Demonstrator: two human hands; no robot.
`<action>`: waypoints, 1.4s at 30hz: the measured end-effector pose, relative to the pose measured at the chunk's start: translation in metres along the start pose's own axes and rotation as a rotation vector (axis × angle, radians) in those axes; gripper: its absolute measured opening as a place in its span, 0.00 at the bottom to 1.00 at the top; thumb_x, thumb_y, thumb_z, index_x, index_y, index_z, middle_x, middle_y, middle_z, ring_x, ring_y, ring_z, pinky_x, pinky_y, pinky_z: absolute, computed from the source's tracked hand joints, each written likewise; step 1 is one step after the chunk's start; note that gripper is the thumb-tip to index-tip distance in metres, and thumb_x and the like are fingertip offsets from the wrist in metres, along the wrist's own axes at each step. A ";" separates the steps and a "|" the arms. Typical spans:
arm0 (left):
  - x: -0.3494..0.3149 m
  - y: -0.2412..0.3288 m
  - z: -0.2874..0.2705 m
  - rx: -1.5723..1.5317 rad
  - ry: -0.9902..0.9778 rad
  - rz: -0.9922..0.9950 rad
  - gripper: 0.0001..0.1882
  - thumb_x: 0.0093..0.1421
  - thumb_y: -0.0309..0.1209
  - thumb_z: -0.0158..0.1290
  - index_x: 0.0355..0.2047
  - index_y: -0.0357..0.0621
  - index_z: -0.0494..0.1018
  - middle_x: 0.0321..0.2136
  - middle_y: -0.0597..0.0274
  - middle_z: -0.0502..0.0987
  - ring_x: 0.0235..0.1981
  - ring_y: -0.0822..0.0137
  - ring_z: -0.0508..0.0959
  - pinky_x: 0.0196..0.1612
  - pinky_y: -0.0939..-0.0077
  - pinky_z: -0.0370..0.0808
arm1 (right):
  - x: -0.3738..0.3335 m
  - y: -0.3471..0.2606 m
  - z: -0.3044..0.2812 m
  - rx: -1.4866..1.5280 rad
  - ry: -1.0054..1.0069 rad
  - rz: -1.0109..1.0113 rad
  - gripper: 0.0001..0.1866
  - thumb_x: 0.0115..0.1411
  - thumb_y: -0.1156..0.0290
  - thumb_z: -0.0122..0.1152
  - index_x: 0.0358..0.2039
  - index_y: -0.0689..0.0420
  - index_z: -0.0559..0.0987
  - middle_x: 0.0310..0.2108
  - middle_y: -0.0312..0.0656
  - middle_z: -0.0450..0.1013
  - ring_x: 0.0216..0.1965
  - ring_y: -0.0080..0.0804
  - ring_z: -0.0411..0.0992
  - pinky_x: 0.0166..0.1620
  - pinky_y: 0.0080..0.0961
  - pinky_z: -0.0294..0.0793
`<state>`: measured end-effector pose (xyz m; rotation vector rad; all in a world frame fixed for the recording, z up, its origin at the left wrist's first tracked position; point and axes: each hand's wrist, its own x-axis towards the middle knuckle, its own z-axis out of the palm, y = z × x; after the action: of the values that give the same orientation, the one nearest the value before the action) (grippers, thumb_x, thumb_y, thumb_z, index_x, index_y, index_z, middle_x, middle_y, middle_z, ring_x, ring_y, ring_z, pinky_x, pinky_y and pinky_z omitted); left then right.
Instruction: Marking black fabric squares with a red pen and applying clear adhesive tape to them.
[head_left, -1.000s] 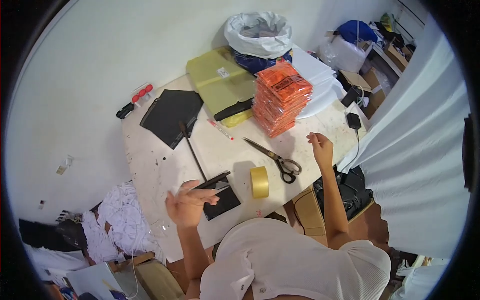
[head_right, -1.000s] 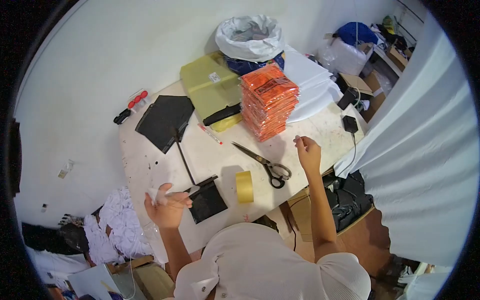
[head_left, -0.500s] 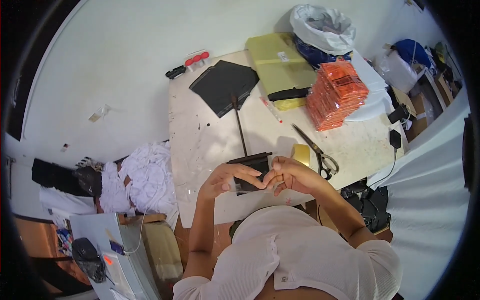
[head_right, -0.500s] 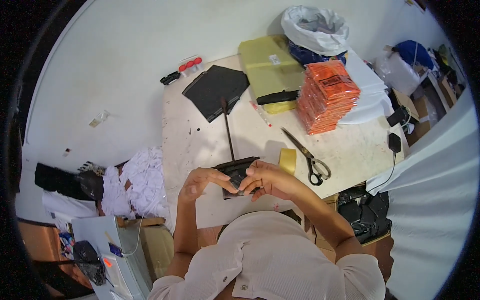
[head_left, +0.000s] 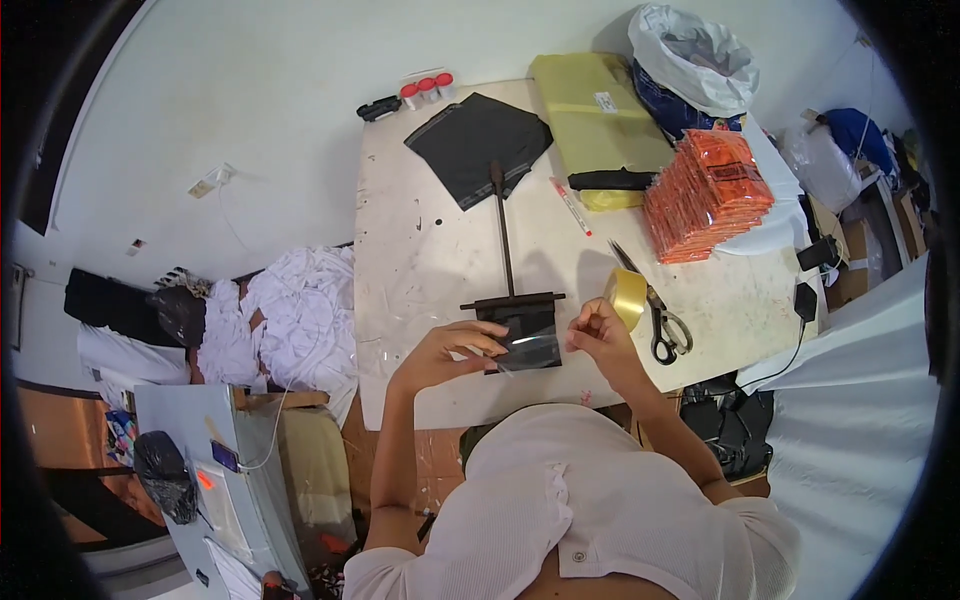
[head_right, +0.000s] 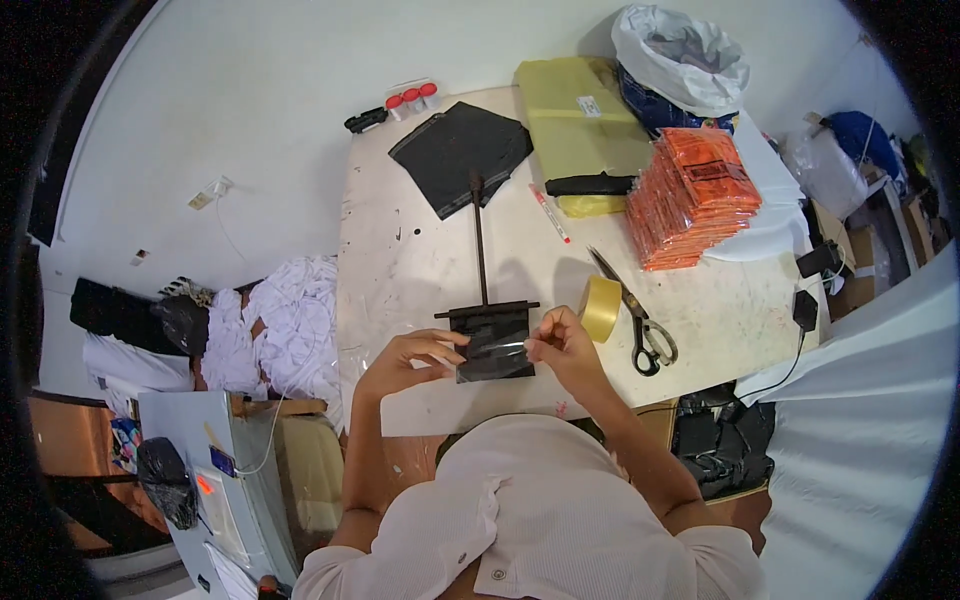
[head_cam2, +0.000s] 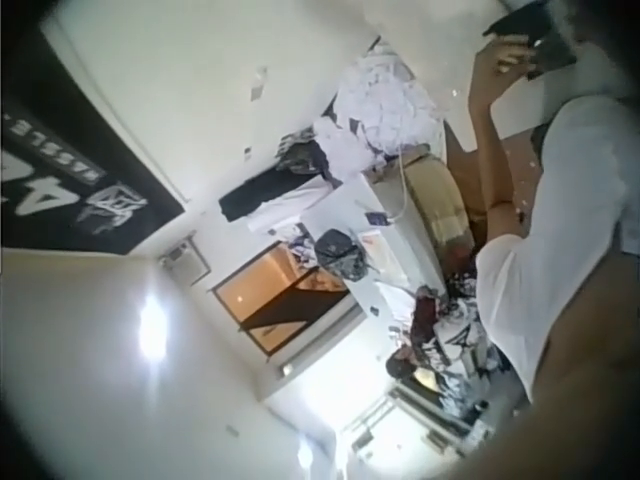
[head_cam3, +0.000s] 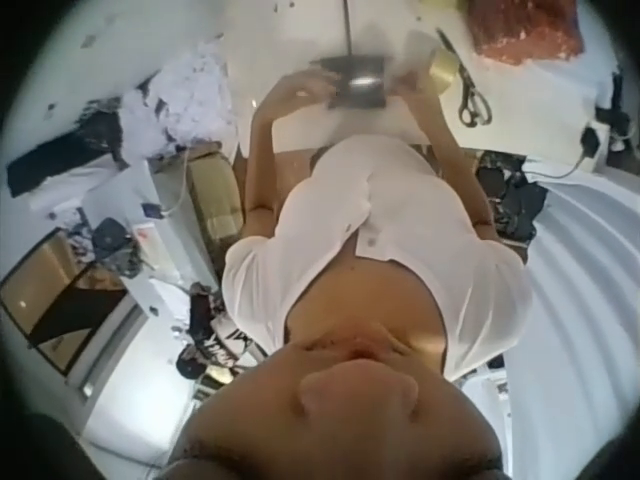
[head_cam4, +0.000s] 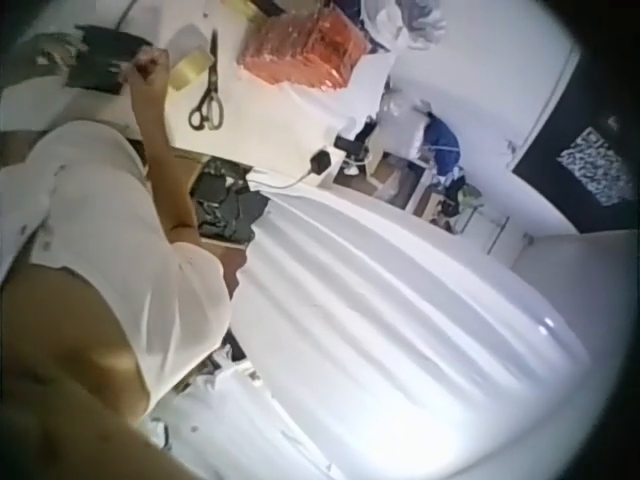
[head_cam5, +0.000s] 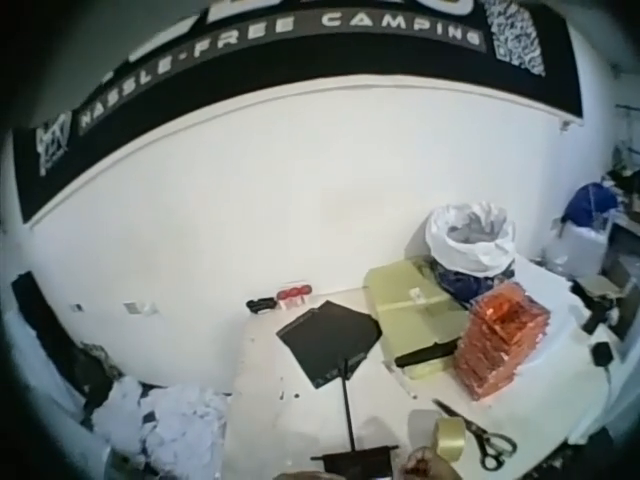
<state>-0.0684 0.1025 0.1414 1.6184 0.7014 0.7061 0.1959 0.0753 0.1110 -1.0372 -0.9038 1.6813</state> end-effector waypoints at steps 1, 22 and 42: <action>-0.002 -0.010 -0.001 0.004 -0.016 -0.126 0.10 0.52 0.18 0.54 0.35 0.40 0.77 0.37 0.60 0.77 0.35 0.70 0.77 0.37 0.78 0.75 | 0.003 0.010 -0.002 -0.102 0.043 -0.086 0.13 0.52 0.83 0.57 0.31 0.55 0.63 0.27 0.35 0.66 0.28 0.20 0.67 0.34 0.16 0.69; 0.018 -0.069 0.011 -0.233 0.671 -0.457 0.20 0.52 0.24 0.58 0.44 0.42 0.65 0.29 0.61 0.74 0.30 0.75 0.73 0.36 0.83 0.70 | 0.061 0.071 0.012 -0.398 0.418 -0.339 0.12 0.51 0.81 0.57 0.28 0.57 0.61 0.24 0.34 0.61 0.24 0.19 0.59 0.30 0.16 0.62; 0.036 -0.116 0.032 0.437 0.913 -0.415 0.12 0.47 0.23 0.59 0.26 0.38 0.65 0.32 0.55 0.63 0.23 0.65 0.73 0.30 0.74 0.71 | 0.081 0.096 -0.005 -0.825 0.526 -0.360 0.11 0.46 0.81 0.57 0.27 0.59 0.64 0.24 0.40 0.62 0.27 0.31 0.63 0.34 0.26 0.64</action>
<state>-0.0282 0.1269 0.0245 1.3985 1.8977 1.0225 0.1518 0.1246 0.0039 -1.6303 -1.3485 0.6496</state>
